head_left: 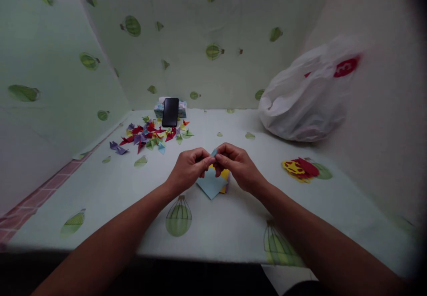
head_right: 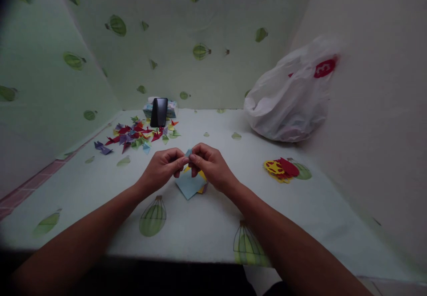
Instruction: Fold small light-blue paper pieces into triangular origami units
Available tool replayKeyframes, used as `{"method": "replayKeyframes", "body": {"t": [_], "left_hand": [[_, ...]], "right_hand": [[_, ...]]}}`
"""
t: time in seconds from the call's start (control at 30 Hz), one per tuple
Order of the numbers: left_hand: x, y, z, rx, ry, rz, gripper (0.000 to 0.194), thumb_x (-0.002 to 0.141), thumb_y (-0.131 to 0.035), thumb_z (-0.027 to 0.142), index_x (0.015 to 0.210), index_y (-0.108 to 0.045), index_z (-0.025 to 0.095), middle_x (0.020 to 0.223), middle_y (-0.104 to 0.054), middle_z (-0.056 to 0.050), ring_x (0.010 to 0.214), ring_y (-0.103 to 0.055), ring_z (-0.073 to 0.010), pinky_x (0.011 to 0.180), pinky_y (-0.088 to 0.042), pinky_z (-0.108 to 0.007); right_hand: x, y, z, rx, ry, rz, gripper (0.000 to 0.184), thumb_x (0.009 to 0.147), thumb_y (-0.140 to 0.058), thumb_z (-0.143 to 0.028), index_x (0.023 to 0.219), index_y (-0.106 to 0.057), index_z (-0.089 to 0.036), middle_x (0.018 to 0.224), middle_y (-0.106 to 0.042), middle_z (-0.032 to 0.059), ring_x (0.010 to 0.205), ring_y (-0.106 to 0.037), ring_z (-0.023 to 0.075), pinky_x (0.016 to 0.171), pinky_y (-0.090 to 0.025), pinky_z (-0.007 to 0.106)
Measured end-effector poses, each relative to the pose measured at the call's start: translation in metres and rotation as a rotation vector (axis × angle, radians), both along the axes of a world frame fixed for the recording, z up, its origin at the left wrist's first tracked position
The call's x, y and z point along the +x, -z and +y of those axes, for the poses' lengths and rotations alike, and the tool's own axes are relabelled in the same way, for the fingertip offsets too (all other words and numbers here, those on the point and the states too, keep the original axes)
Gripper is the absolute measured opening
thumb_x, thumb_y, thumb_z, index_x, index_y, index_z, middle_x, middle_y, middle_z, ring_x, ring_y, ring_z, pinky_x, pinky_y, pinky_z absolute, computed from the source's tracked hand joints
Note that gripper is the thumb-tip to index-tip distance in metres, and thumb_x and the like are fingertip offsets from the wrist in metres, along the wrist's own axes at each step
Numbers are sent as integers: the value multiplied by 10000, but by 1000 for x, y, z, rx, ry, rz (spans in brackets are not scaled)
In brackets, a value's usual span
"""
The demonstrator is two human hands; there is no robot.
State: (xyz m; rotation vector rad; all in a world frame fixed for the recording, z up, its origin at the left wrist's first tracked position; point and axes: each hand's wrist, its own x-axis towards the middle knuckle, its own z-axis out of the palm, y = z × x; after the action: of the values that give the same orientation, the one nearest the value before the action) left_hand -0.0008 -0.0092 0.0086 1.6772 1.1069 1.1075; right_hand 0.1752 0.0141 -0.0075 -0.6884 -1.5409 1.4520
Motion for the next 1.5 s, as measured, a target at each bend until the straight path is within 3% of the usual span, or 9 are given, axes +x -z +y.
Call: {"method": "replayKeyframes", "body": {"t": [0.1,0.27,0.63,1.07,1.3,1.5], "left_hand": [[-2,2,2,47,-4,20,280,887,-635,388,725,-630,159,571,-562,28,492,-508,-79,506,-407,-207],[-4,3,5,47,-52,-128,208,876,-647,359,875,-650,151,658,-596,19,543,-553,-89,534,-455,-213],[-1,5,3,15,8,-262,185,834,-699,282,954,-650,150,680,-621,21,566,-557,-83,553,-486,-214],[-2,2,2,15,35,-245,158,817,-708,260,906,-657,141,695,-630,10,583,-557,-84,561,-488,-222],[-1,1,3,-33,64,-279,205,808,-729,289,934,-651,146,708,-627,12,584,-556,-86,563,-486,-227],[0,3,4,-49,91,-327,209,812,-730,288,946,-653,147,714,-626,15,596,-556,-84,580,-482,-227]], "right_hand": [[0,0,0,3,-3,-3,303,867,-696,-447,819,-560,-180,686,-624,-25,542,-597,98,557,-473,248],[1,-1,-1,-11,-45,-3,306,906,-645,-454,834,-541,-176,704,-643,-11,535,-608,100,563,-489,253],[0,-2,-2,6,-112,-50,313,946,-576,-464,827,-518,-181,687,-616,-13,544,-592,104,564,-475,252],[-1,-1,-4,-21,-106,-56,291,953,-561,-433,815,-512,-181,684,-597,-18,534,-578,95,559,-477,242],[-4,-3,-7,-127,-95,25,300,902,-624,-430,770,-503,-190,560,-461,-83,437,-450,67,474,-482,231],[-5,0,-8,-230,-168,125,308,888,-664,-426,775,-512,-184,577,-465,-78,454,-438,61,485,-503,230]]}}
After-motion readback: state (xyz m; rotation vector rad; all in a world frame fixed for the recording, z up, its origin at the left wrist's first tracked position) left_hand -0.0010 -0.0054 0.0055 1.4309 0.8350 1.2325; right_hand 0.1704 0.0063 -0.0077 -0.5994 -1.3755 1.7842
